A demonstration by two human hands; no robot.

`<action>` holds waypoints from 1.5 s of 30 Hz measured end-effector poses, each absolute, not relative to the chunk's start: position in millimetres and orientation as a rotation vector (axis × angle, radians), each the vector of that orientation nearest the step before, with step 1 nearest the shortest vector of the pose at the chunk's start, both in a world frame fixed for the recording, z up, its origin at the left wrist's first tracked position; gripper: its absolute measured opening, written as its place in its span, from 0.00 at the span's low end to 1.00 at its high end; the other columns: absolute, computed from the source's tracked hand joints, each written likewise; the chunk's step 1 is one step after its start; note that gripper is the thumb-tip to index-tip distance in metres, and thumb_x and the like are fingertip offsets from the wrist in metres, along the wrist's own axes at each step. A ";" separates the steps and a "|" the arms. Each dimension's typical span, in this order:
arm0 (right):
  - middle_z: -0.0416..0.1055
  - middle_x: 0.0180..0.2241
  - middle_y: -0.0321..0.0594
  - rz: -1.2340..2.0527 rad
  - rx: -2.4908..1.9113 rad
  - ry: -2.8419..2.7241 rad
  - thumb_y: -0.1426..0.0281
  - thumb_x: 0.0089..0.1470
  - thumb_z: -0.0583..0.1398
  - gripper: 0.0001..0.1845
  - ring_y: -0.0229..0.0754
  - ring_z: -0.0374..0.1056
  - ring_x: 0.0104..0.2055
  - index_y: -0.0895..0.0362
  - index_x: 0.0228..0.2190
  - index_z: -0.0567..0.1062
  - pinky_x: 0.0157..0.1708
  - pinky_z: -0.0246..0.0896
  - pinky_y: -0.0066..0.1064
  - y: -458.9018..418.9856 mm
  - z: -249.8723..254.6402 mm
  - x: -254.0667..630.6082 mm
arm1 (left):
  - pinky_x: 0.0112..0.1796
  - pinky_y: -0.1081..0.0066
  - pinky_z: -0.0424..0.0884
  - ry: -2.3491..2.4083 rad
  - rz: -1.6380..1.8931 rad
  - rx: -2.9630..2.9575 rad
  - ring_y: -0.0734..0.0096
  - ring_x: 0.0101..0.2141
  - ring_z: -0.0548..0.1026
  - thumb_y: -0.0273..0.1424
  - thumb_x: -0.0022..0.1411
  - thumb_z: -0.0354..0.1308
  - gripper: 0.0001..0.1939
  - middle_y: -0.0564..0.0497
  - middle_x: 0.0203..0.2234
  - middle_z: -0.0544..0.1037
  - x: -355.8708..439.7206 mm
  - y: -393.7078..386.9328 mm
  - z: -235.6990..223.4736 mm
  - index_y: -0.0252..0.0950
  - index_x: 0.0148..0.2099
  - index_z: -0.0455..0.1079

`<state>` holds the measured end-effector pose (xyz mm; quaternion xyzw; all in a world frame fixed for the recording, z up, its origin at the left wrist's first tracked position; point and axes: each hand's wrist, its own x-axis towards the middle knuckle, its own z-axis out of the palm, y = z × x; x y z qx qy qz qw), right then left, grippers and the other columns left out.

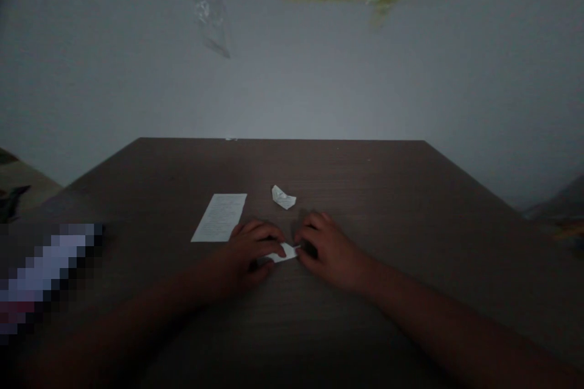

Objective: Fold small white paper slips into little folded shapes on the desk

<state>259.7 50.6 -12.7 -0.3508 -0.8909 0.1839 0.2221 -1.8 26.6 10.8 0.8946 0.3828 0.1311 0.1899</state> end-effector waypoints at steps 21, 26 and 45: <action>0.73 0.47 0.47 0.552 -0.938 -2.459 0.69 0.64 0.68 0.10 0.54 0.68 0.54 0.56 0.46 0.78 0.54 0.66 0.47 51.6 -14.3 259.6 | 0.60 0.54 0.71 1.066 0.440 2.504 0.54 0.58 0.71 0.20 0.65 0.63 0.27 0.48 0.57 0.74 -5.8 28.6 9.7 0.42 0.63 0.70; 0.73 0.43 0.43 0.613 -0.949 -2.419 0.72 0.60 0.69 0.07 0.51 0.69 0.51 0.55 0.40 0.78 0.52 0.65 0.45 52.6 -15.1 259.9 | 0.59 0.54 0.70 1.025 0.450 2.566 0.54 0.57 0.71 0.19 0.65 0.61 0.25 0.48 0.56 0.74 -6.5 27.1 11.1 0.42 0.61 0.71; 0.75 0.38 0.40 0.504 -0.869 -2.475 0.77 0.65 0.64 0.05 0.45 0.70 0.43 0.56 0.38 0.78 0.52 0.63 0.43 50.4 -18.7 253.0 | 0.58 0.52 0.69 1.042 0.237 2.758 0.54 0.55 0.77 0.19 0.69 0.58 0.20 0.47 0.54 0.80 4.1 24.7 10.0 0.38 0.60 0.75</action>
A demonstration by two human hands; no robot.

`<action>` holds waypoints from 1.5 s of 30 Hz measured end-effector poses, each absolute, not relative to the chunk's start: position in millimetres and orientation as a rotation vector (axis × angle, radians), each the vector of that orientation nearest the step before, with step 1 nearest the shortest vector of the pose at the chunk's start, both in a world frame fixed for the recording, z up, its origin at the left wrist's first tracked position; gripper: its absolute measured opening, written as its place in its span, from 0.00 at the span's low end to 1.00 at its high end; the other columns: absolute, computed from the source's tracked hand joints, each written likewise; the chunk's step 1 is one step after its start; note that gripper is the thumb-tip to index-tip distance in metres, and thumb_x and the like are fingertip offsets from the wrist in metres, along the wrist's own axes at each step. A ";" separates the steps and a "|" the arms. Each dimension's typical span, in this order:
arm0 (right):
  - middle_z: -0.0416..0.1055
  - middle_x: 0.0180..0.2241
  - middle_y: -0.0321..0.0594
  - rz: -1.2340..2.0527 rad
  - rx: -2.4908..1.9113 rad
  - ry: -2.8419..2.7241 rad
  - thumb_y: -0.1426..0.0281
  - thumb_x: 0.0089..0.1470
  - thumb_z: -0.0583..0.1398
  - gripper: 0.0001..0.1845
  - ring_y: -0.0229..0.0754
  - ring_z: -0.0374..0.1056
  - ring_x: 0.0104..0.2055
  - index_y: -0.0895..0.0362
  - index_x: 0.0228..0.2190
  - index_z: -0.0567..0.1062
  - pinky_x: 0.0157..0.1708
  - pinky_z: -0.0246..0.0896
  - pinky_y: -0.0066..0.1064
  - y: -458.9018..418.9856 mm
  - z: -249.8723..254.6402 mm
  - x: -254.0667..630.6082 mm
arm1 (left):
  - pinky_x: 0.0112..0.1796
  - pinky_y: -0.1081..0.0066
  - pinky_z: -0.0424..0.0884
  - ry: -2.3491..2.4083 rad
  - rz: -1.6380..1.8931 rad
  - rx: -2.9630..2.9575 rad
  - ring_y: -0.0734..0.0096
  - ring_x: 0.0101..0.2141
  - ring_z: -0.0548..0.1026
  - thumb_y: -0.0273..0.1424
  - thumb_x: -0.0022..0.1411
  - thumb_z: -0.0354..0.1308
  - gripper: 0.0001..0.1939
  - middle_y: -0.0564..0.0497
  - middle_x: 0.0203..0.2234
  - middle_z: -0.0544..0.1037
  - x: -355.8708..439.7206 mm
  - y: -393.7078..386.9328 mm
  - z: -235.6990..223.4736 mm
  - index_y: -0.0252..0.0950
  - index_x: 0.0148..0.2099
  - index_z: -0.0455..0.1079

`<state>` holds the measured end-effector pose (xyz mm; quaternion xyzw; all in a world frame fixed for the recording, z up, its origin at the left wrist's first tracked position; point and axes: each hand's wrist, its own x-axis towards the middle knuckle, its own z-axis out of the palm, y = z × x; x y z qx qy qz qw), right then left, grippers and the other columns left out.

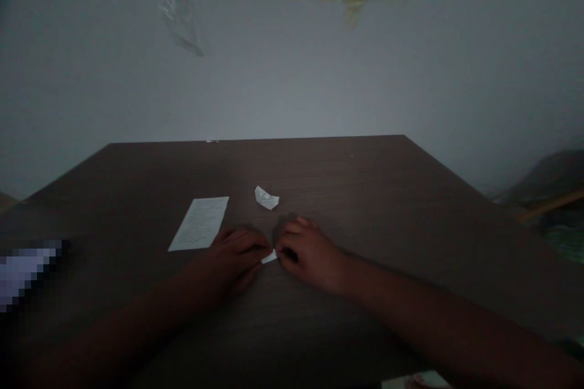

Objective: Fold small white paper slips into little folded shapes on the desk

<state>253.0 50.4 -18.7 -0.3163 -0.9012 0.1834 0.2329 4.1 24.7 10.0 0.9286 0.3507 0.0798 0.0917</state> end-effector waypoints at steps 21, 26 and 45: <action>0.78 0.38 0.43 0.341 -0.803 -2.729 0.78 0.67 0.59 0.10 0.47 0.73 0.44 0.56 0.37 0.80 0.54 0.71 0.42 29.6 0.8 249.3 | 0.58 0.53 0.74 1.121 0.103 2.872 0.53 0.53 0.82 0.18 0.74 0.56 0.17 0.43 0.55 0.82 11.8 13.2 8.4 0.34 0.59 0.76; 0.81 0.40 0.46 0.138 -0.629 -2.893 0.77 0.67 0.60 0.10 0.52 0.73 0.44 0.55 0.39 0.82 0.51 0.73 0.45 21.3 8.9 247.7 | 0.58 0.55 0.76 1.062 0.218 2.855 0.52 0.53 0.83 0.14 0.70 0.57 0.17 0.42 0.55 0.83 10.2 14.0 6.1 0.34 0.55 0.77; 0.80 0.40 0.42 0.492 -0.709 -2.578 0.74 0.67 0.63 0.04 0.46 0.75 0.45 0.56 0.41 0.80 0.52 0.70 0.41 52.7 -2.8 256.3 | 0.60 0.56 0.77 0.984 0.097 2.739 0.47 0.63 0.79 0.16 0.68 0.59 0.21 0.40 0.67 0.76 -5.0 14.8 20.2 0.38 0.58 0.80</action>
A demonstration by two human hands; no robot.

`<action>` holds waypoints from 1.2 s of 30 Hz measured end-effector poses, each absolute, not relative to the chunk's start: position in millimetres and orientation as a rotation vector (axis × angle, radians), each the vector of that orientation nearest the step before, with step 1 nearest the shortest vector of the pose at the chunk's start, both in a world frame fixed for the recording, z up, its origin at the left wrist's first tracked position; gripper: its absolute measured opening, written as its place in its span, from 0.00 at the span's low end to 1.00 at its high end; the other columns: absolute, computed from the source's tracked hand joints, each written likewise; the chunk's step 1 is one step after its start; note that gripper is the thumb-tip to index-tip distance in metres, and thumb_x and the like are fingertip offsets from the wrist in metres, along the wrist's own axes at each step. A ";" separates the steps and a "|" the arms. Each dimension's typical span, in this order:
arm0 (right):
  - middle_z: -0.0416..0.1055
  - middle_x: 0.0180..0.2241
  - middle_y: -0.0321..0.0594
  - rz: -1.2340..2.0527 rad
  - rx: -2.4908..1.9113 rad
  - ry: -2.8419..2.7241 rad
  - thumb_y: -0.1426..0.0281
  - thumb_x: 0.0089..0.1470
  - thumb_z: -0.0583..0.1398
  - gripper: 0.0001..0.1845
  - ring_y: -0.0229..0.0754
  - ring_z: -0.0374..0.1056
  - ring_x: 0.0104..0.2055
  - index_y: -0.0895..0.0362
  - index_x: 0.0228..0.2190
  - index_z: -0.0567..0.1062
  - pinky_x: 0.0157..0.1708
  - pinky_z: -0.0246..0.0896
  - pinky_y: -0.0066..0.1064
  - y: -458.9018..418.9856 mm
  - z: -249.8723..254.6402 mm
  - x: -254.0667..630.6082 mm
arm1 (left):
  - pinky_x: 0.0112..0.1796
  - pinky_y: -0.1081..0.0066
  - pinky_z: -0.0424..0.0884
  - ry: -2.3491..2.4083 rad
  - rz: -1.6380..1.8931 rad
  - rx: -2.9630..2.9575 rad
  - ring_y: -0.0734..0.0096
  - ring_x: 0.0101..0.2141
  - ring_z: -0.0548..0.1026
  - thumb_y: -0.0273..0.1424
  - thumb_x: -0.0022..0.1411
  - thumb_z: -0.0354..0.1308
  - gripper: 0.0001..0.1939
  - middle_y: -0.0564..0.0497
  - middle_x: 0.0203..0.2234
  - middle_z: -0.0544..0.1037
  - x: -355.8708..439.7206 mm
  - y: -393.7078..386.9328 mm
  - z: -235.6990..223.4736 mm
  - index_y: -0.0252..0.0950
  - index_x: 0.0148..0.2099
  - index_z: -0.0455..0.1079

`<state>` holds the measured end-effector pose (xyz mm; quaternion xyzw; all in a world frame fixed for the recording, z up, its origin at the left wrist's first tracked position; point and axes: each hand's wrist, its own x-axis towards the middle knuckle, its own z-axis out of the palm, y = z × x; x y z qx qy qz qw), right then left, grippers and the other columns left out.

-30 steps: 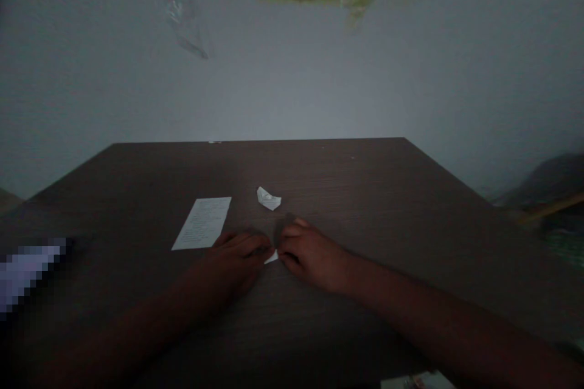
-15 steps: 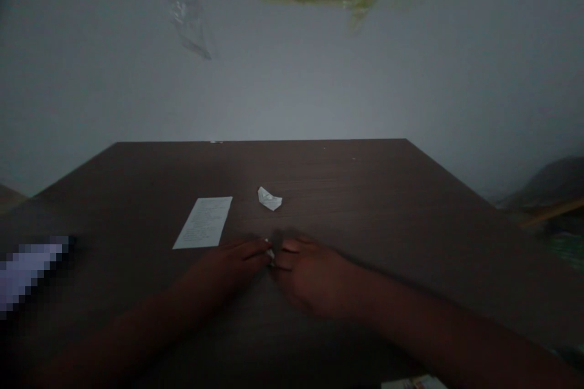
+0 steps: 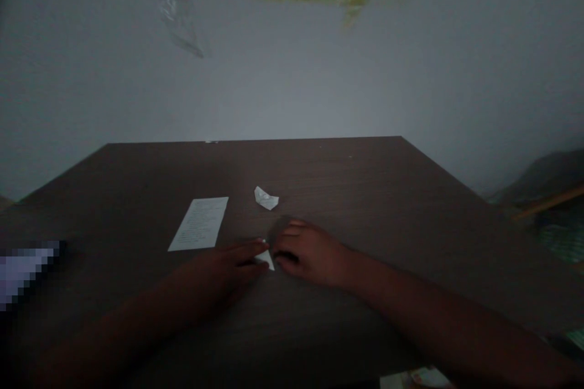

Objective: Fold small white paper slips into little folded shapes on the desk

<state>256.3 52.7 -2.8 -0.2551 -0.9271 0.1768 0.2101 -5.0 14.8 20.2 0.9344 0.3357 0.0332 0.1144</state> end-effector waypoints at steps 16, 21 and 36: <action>0.78 0.34 0.38 0.478 -0.897 -2.501 0.75 0.58 0.69 0.07 0.45 0.73 0.40 0.55 0.35 0.76 0.44 0.66 0.37 48.1 -12.2 243.3 | 0.60 0.58 0.77 0.928 0.088 2.778 0.47 0.63 0.78 0.17 0.68 0.59 0.19 0.37 0.67 0.76 -3.0 15.9 16.7 0.34 0.56 0.80; 0.77 0.33 0.37 0.515 -0.874 -2.491 0.76 0.59 0.68 0.09 0.44 0.72 0.39 0.54 0.33 0.75 0.44 0.66 0.37 50.1 -11.4 242.6 | 0.61 0.60 0.75 0.954 0.040 2.724 0.50 0.63 0.78 0.15 0.68 0.56 0.21 0.39 0.67 0.76 -1.6 14.4 24.0 0.34 0.58 0.79; 0.76 0.34 0.37 0.626 -0.841 -2.496 0.76 0.57 0.69 0.09 0.45 0.72 0.41 0.54 0.33 0.75 0.44 0.66 0.36 49.3 -9.3 248.1 | 0.62 0.52 0.76 0.927 -0.002 2.706 0.42 0.66 0.75 0.16 0.67 0.59 0.23 0.35 0.69 0.73 -2.9 15.7 23.3 0.34 0.62 0.78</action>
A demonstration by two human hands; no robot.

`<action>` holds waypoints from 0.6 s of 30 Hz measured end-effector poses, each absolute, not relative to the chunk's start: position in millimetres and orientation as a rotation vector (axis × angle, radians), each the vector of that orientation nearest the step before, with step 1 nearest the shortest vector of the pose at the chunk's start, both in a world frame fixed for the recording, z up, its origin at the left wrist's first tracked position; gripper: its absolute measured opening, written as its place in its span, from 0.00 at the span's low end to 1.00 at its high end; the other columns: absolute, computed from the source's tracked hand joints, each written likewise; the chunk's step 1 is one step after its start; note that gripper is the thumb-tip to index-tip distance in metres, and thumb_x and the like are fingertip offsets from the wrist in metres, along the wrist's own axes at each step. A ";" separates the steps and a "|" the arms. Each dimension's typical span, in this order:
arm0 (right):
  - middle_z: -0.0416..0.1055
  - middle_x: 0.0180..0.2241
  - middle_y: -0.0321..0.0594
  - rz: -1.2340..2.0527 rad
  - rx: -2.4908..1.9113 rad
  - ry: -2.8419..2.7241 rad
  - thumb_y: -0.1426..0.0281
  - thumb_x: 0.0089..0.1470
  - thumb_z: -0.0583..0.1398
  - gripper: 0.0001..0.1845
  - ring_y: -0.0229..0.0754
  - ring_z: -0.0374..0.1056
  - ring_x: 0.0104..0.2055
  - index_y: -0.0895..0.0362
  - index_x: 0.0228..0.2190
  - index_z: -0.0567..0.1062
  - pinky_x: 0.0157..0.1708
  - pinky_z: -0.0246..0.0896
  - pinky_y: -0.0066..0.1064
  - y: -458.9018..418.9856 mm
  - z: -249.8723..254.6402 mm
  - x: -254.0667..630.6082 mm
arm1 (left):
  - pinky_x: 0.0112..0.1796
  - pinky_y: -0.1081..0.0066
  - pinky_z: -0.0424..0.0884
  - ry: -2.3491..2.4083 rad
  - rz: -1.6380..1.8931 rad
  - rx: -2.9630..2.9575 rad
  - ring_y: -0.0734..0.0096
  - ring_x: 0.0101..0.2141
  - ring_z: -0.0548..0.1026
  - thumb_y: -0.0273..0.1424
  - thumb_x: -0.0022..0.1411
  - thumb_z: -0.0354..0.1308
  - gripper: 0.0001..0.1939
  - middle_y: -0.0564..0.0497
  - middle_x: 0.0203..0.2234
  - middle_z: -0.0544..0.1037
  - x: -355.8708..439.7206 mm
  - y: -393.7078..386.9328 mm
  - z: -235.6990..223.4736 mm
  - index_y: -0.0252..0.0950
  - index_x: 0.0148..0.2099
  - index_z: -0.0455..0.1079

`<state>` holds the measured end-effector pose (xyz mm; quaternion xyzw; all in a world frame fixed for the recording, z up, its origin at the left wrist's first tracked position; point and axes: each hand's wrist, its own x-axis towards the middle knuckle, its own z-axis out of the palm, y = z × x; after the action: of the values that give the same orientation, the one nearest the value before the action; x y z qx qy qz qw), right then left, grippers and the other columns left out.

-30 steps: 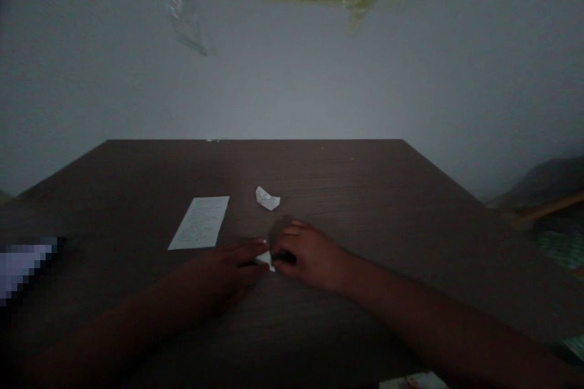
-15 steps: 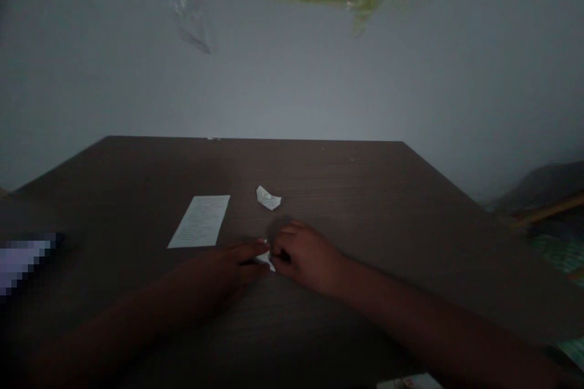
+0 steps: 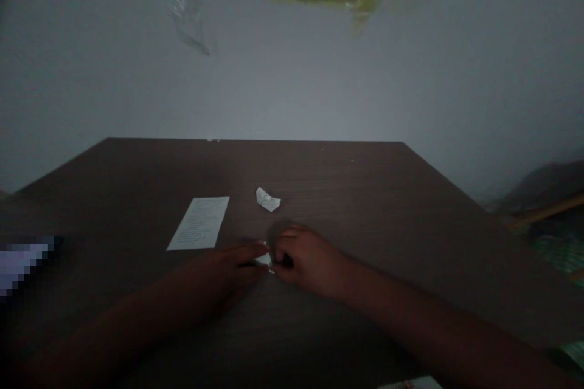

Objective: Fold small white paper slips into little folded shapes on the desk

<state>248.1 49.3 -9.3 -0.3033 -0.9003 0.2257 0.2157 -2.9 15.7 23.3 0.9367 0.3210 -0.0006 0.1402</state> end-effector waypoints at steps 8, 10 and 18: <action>0.74 0.32 0.36 0.563 -0.999 -2.463 0.76 0.58 0.70 0.11 0.43 0.71 0.38 0.54 0.30 0.74 0.41 0.63 0.34 51.1 -10.5 238.8 | 0.60 0.56 0.76 0.944 0.097 2.687 0.49 0.62 0.78 0.13 0.63 0.57 0.23 0.38 0.66 0.76 -2.2 15.0 26.8 0.34 0.56 0.80; 0.74 0.33 0.37 0.501 -1.045 -2.458 0.75 0.59 0.70 0.10 0.44 0.70 0.38 0.55 0.31 0.74 0.41 0.64 0.35 51.1 -11.8 236.6 | 0.60 0.54 0.76 0.924 0.115 2.681 0.50 0.61 0.77 0.14 0.64 0.58 0.22 0.40 0.65 0.76 -3.0 16.0 26.7 0.36 0.55 0.80; 0.76 0.38 0.42 0.438 -0.941 -2.424 0.73 0.68 0.62 0.04 0.47 0.72 0.43 0.55 0.39 0.77 0.46 0.69 0.38 50.9 -13.7 244.9 | 0.51 0.54 0.78 1.085 0.147 2.627 0.51 0.50 0.76 0.23 0.64 0.60 0.26 0.44 0.48 0.76 3.6 10.5 25.9 0.40 0.63 0.76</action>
<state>244.9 50.9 -13.7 -0.3455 -0.8902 0.1608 0.2497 3.6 10.5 25.9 0.9130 0.3770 0.0510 0.1471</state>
